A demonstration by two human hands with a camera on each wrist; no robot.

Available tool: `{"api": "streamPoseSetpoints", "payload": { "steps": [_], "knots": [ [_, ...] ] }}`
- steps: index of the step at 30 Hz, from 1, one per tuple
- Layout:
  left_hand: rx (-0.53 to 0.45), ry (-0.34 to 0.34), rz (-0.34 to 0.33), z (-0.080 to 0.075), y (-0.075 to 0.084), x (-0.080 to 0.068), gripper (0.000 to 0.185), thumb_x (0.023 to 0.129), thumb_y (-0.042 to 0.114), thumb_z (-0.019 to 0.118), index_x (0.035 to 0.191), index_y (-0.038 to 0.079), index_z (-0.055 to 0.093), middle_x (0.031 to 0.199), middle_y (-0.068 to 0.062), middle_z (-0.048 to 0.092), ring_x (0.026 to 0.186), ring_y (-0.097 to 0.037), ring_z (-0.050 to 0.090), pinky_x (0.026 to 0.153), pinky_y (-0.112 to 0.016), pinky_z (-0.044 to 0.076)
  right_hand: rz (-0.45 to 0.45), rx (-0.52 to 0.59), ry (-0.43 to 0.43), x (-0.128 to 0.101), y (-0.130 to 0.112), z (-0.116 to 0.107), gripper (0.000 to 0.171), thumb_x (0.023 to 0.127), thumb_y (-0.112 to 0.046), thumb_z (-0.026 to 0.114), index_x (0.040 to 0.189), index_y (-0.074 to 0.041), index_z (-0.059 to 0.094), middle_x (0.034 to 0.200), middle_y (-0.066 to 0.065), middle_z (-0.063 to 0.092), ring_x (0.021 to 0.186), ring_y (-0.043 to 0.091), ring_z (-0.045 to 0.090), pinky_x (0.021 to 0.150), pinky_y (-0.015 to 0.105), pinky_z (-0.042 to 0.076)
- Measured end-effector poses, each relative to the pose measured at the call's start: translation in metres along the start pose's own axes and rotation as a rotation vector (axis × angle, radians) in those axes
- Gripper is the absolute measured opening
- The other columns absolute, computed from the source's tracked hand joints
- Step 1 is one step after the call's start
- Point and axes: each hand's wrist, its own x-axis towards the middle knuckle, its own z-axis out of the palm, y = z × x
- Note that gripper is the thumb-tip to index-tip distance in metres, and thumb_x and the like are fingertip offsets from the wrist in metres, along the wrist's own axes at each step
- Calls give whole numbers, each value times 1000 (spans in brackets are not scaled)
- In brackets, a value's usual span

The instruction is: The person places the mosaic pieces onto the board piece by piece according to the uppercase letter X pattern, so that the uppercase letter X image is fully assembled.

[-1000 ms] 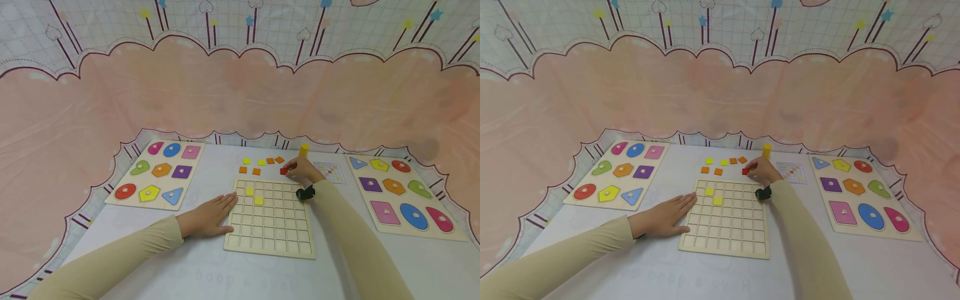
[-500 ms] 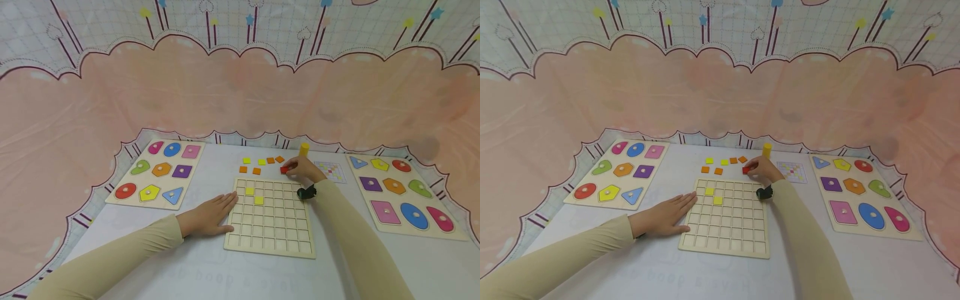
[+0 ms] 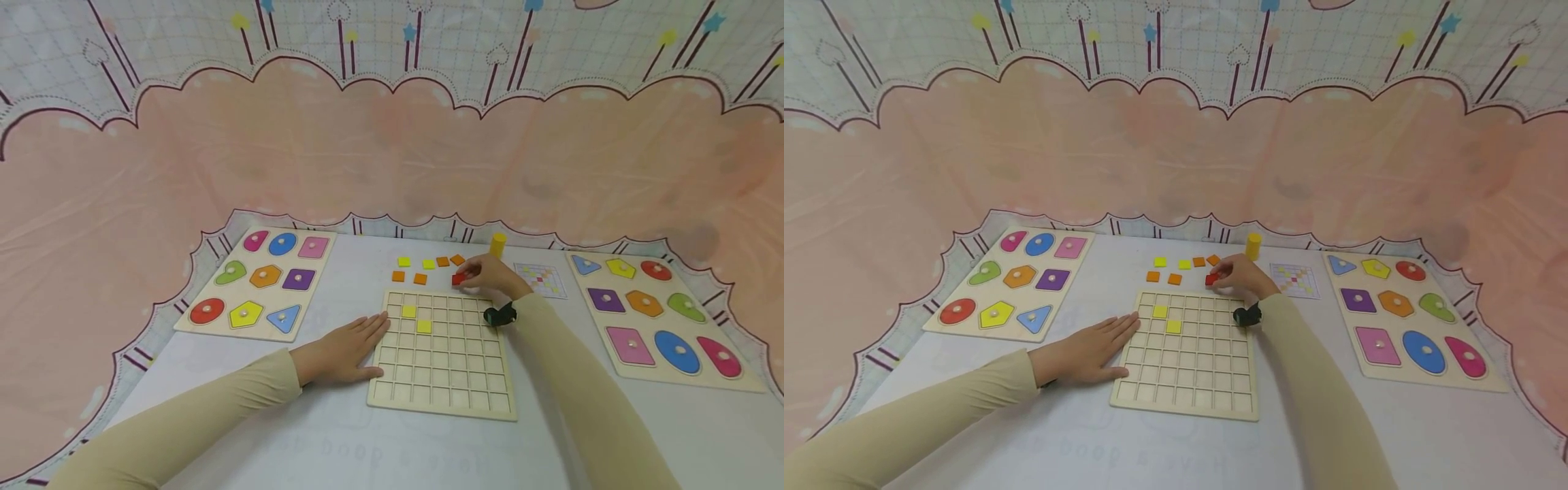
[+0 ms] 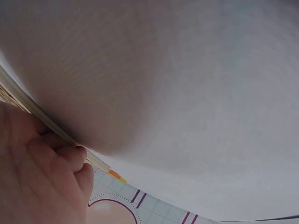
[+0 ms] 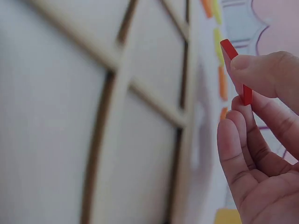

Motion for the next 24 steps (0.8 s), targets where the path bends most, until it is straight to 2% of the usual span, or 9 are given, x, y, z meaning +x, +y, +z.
{"api": "streamPoseSetpoints", "payload": {
  "steps": [3,11,14,24],
  "knots": [
    [-3,1,-1,-1,0,0,86,92,62,36,151,4,12,160,-10,8,148,-22,11,120,-37,15,-46,37,2,-5,-6,1,31,83,-4,69,111,6,63,103,19,64,87,16,57,76,19,49],
    [-5,6,5,-2,-1,1,86,93,62,36,151,3,11,160,-11,8,148,-23,11,120,-37,16,-102,50,27,-24,-25,7,27,80,-7,72,105,2,66,92,12,63,81,16,55,73,19,49],
    [-9,3,0,-2,-1,0,86,93,62,36,151,4,10,160,-11,7,148,-23,11,120,-37,15,-143,59,29,-31,-26,14,27,79,-7,73,103,2,67,89,12,63,79,15,55,70,18,49],
    [-21,2,4,-1,0,0,86,92,61,37,151,3,12,160,-11,8,148,-23,11,120,-37,16,-167,77,13,-56,-24,37,26,76,-7,75,99,2,68,87,10,65,76,13,56,68,18,49]
  ]
}}
